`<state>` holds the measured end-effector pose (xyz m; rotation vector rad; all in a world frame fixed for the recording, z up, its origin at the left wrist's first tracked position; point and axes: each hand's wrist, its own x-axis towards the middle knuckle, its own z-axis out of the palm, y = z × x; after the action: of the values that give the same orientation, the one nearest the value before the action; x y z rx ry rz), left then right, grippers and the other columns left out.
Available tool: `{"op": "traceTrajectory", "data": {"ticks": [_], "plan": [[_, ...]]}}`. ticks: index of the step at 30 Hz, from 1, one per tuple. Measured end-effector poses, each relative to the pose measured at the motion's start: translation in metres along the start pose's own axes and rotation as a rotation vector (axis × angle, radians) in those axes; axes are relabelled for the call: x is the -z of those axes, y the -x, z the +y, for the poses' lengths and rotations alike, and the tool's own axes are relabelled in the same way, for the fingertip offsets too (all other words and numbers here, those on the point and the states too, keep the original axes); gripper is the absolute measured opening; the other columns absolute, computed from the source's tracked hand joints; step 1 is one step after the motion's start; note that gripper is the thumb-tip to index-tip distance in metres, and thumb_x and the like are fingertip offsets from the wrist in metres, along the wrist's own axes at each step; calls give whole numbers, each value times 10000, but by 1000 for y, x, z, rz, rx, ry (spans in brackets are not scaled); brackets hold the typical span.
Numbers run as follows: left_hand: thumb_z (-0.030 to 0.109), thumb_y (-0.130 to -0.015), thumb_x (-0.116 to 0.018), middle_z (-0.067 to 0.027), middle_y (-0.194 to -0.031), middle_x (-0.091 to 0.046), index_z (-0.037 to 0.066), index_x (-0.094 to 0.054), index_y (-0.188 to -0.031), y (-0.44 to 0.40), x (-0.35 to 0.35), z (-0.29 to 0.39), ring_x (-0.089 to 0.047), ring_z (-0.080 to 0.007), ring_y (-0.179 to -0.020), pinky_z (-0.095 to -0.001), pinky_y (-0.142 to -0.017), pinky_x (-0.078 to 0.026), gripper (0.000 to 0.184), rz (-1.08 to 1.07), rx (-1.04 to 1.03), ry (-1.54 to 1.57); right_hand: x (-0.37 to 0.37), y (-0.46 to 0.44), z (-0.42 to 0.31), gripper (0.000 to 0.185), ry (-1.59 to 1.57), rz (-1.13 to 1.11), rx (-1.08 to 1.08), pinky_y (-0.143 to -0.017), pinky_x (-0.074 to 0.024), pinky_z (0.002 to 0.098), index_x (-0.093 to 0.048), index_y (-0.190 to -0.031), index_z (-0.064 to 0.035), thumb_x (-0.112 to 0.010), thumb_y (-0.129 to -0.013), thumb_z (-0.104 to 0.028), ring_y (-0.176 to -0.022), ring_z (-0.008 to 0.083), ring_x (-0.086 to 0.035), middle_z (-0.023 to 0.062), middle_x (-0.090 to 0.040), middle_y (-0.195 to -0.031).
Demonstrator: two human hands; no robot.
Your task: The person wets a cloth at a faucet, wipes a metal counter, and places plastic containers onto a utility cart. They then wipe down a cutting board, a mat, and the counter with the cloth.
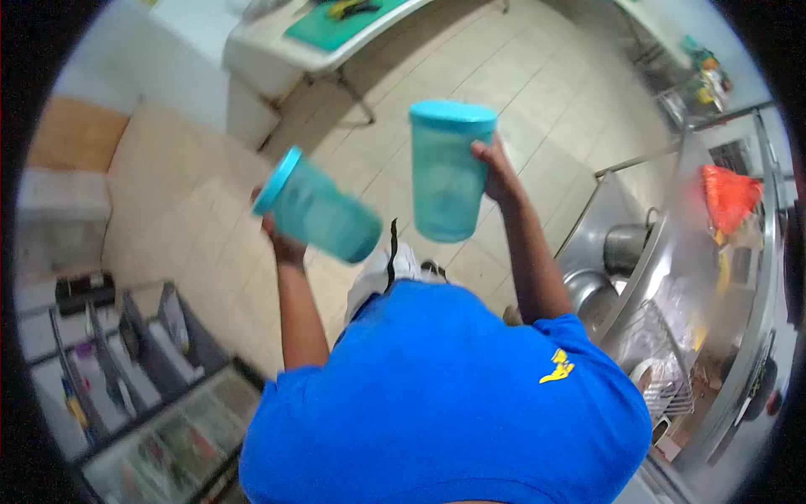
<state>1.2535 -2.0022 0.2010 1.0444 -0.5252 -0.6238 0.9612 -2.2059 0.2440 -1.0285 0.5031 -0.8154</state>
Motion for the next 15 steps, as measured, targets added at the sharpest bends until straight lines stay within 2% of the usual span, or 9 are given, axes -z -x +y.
{"op": "traceTrajectory", "data": {"ticks": [2,3,4,5,7,9,11,12,15], "plan": [[324,-900,-472,-51,-1140,-464,128,-291,-1254,-37,-10,-16,-476,-189,-1048,-370,-901,-434,443,-46,-57,-14,26,-48,-10,906,76,48,37,-938,-398,396,-302,-1313,-47,-767,-608,-373,-1108,261,-464,138,-466,-1202],[370,-819,-582,-56,-1178,-429,157,-269,-1280,-53,-14,-24,-445,-223,-1087,-406,-931,-408,597,31,5,0,36,-67,-17,936,126,56,55,-950,-387,400,-305,-1317,-51,-784,-584,-380,-1123,264,-455,136,-465,-1207],[426,-689,-690,-63,-1214,-392,191,-244,-1303,-81,-17,-43,-405,-260,-1128,-440,-949,-384,795,-86,-63,54,51,-97,-22,972,232,67,60,-957,-380,401,-297,-1326,-51,-796,-564,-390,-1143,269,-444,142,-456,-1229],[492,-580,-733,-70,-1217,-381,202,-244,-1302,-105,-45,-51,-389,-286,-1141,-450,-940,-387,919,-41,-80,-42,64,-123,-26,1008,337,82,56,-965,-372,401,-289,-1334,-51,-808,-544,-399,-1162,274,-433,148,-447,-1251],[608,-536,-712,-75,-1216,-367,190,-280,-1282,-164,-91,-79,-385,-305,-1137,-471,-915,-396,958,-59,-101,-172,90,-183,-24,1050,700,59,219,-989,-346,397,-265,-1352,-55,-813,-533,-415,-1194,287,-413,165,-425,-1288],[722,-529,-658,-92,-1198,-347,141,-294,-1256,-219,-153,-95,-417,-293,-1093,-433,-884,-402,999,-254,-201,-351,103,-233,-34,1071,605,-23,126,-1050,-242,396,-230,-1373,-70,-815,-533,-389,-1262,295,-313,166,-355,-1336],[707,-517,-682,-89,-1168,-362,126,-280,-1248,-285,-207,-145,-437,-268,-1060,-402,-861,-411,1016,-351,-296,-417,137,-288,-28,1055,604,-24,129,-1049,-244,389,-229,-1374,-75,-810,-548,-381,-1267,286,-306,163,-348,-1341],[706,-516,-683,-88,-1166,-362,126,-279,-1248,-309,-235,-159,-437,-267,-1058,-401,-860,-411,1017,-397,-293,-414,141,-306,-47,1050,439,52,83,-1044,-251,382,-222,-1374,-63,-806,-560,-378,-1263,278,-312,159,-355,-1333],[703,-515,-686,-86,-1162,-364,128,-276,-1248,-378,-324,-186,-439,-263,-1054,-398,-858,-412,1018,-570,-157,-312,205,-351,-103,1036,370,230,102,-1021,-296,368,-219,-1376,-70,-806,-575,-365,-1248,273,-346,157,-367,-1331]]}}
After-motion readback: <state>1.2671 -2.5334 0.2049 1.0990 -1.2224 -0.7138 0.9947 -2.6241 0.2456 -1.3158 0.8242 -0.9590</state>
